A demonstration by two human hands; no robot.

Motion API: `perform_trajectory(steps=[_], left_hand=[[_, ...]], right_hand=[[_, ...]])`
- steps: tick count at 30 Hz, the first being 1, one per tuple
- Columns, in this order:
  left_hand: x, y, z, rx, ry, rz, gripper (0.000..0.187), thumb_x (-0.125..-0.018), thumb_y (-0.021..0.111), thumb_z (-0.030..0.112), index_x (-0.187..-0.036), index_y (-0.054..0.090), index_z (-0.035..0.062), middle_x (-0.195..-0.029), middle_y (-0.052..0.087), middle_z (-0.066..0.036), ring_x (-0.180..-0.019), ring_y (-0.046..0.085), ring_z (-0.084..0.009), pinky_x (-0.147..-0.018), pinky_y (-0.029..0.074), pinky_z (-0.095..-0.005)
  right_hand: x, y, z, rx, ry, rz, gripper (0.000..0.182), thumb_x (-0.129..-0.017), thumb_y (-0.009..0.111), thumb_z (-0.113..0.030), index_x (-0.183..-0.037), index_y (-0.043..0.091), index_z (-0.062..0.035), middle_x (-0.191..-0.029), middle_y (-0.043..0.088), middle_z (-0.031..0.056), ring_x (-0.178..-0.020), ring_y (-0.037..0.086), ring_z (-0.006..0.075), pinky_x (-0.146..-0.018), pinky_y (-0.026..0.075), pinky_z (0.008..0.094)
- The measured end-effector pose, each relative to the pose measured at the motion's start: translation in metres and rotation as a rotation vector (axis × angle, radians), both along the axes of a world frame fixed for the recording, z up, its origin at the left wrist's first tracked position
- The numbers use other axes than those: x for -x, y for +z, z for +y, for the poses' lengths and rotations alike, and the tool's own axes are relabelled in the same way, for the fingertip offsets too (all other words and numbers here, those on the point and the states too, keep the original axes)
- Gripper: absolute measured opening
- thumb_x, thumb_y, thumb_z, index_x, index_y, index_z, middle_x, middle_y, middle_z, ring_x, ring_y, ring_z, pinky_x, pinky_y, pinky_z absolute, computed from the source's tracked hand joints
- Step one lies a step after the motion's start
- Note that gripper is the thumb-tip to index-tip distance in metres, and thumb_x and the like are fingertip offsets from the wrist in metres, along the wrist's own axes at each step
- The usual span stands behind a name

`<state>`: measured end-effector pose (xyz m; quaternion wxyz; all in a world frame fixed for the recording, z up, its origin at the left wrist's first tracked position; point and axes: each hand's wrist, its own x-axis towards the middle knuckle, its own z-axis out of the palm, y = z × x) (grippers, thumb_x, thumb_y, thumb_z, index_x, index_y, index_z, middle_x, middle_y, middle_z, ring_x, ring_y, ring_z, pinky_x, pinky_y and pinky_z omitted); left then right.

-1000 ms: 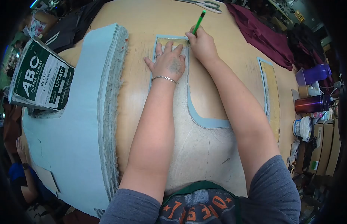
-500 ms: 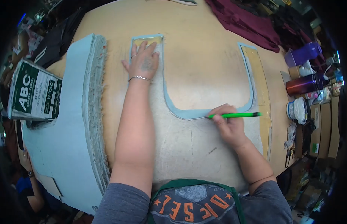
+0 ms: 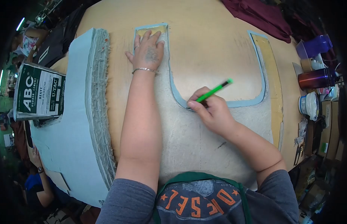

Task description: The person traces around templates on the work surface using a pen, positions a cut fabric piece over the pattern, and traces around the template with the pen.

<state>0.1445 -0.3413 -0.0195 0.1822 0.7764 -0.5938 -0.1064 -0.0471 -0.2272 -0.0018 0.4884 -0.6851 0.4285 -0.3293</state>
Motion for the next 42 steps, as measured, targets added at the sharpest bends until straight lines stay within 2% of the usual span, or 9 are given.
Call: perform_trajectory(steps=[6, 10, 16, 20, 25, 27, 29, 33, 42], left_hand=[[-0.003, -0.006, 0.000, 0.042, -0.004, 0.010, 0.038, -0.084, 0.045, 0.035, -0.122, 0.047, 0.0290, -0.137, 0.032, 0.002, -0.130, 0.018, -0.0237, -0.097, 0.010, -0.0651], [-0.003, -0.004, -0.002, 0.033, 0.002, 0.004, 0.038, -0.084, 0.045, 0.035, -0.121, 0.048, 0.0300, -0.136, 0.033, 0.002, -0.130, 0.019, -0.0239, -0.097, 0.010, -0.0659], [-0.006, -0.010, -0.002, 0.056, -0.009, -0.045, 0.038, -0.083, 0.046, 0.036, -0.121, 0.047, 0.0297, -0.136, 0.033, 0.003, -0.129, 0.021, -0.0241, -0.096, 0.012, -0.0658], [-0.006, -0.008, -0.004, 0.033, -0.007, -0.036, 0.039, -0.082, 0.049, 0.036, -0.121, 0.048, 0.0292, -0.136, 0.033, 0.003, -0.129, 0.023, -0.0237, -0.096, 0.014, -0.0655], [-0.005, 0.002, -0.001, 0.056, -0.015, -0.050, 0.036, -0.081, 0.055, 0.031, -0.115, 0.054, 0.0208, -0.132, 0.041, -0.002, -0.126, 0.030, -0.0233, -0.098, 0.020, -0.0580], [-0.027, -0.021, -0.005, 0.508, -0.263, 0.289, 0.028, -0.080, 0.057, 0.019, -0.106, 0.059, 0.0084, -0.122, 0.049, -0.011, -0.119, 0.041, -0.0250, -0.098, 0.030, -0.0412], [0.015, 0.042, 0.036, 0.627, -0.361, 0.214, 0.017, -0.079, 0.057, 0.008, -0.093, 0.060, -0.0011, -0.104, 0.058, -0.016, -0.100, 0.055, -0.0254, -0.087, 0.040, -0.0286], [0.079, 0.082, 0.120, 0.405, -0.820, 0.415, 0.007, -0.074, 0.060, 0.001, -0.080, 0.059, -0.0025, -0.081, 0.061, -0.012, -0.075, 0.059, -0.0230, -0.070, 0.045, -0.0284], [0.148, 0.041, 0.218, 0.072, -1.023, 0.404, 0.011, -0.073, 0.061, 0.004, -0.083, 0.059, 0.0006, -0.085, 0.060, -0.012, -0.079, 0.057, -0.0270, -0.071, 0.046, -0.0332]], right_hand=[[-0.043, 0.000, -0.034, 0.264, -0.004, 0.072, 0.016, -0.081, 0.058, -0.012, -0.087, 0.050, 0.0008, -0.077, 0.055, 0.0186, -0.071, 0.055, 0.0354, -0.062, 0.044, 0.0389], [-0.065, -0.003, -0.070, 0.236, -0.159, 0.037, 0.015, -0.080, 0.057, -0.011, -0.084, 0.050, 0.0009, -0.077, 0.054, 0.0196, -0.070, 0.053, 0.0364, -0.063, 0.043, 0.0401], [-0.025, 0.003, -0.006, 0.609, 0.120, 0.160, 0.015, -0.077, 0.061, -0.011, -0.081, 0.050, -0.0030, -0.073, 0.054, 0.0144, -0.070, 0.053, 0.0308, -0.063, 0.043, 0.0374], [0.052, 0.007, 0.005, 0.358, 0.017, 0.309, 0.012, -0.077, 0.061, -0.010, -0.081, 0.051, -0.0040, -0.076, 0.053, 0.0108, -0.069, 0.051, 0.0289, -0.063, 0.043, 0.0346], [0.076, -0.012, 0.004, 0.136, -0.058, -0.026, 0.013, -0.083, 0.055, -0.015, -0.084, 0.053, -0.0024, -0.077, 0.055, 0.0133, -0.072, 0.054, 0.0289, -0.066, 0.044, 0.0325], [0.076, -0.011, 0.001, 0.123, -0.039, 0.028, 0.016, -0.084, 0.054, -0.018, -0.084, 0.052, -0.0022, -0.077, 0.056, 0.0140, -0.073, 0.055, 0.0297, -0.067, 0.044, 0.0336], [0.075, -0.010, -0.001, 0.156, -0.053, 0.004, 0.018, -0.083, 0.054, -0.020, -0.084, 0.051, -0.0027, -0.077, 0.056, 0.0143, -0.074, 0.056, 0.0309, -0.067, 0.044, 0.0355], [0.077, -0.008, -0.001, 0.168, -0.035, -0.024, 0.018, -0.082, 0.056, -0.018, -0.081, 0.051, -0.0015, -0.078, 0.057, 0.0130, -0.074, 0.056, 0.0275, -0.066, 0.043, 0.0343], [0.077, -0.019, -0.007, 0.131, -0.087, -0.121, 0.016, -0.078, 0.061, -0.018, -0.082, 0.057, -0.0030, -0.075, 0.060, 0.0119, -0.067, 0.059, 0.0241, -0.061, 0.045, 0.0323]])
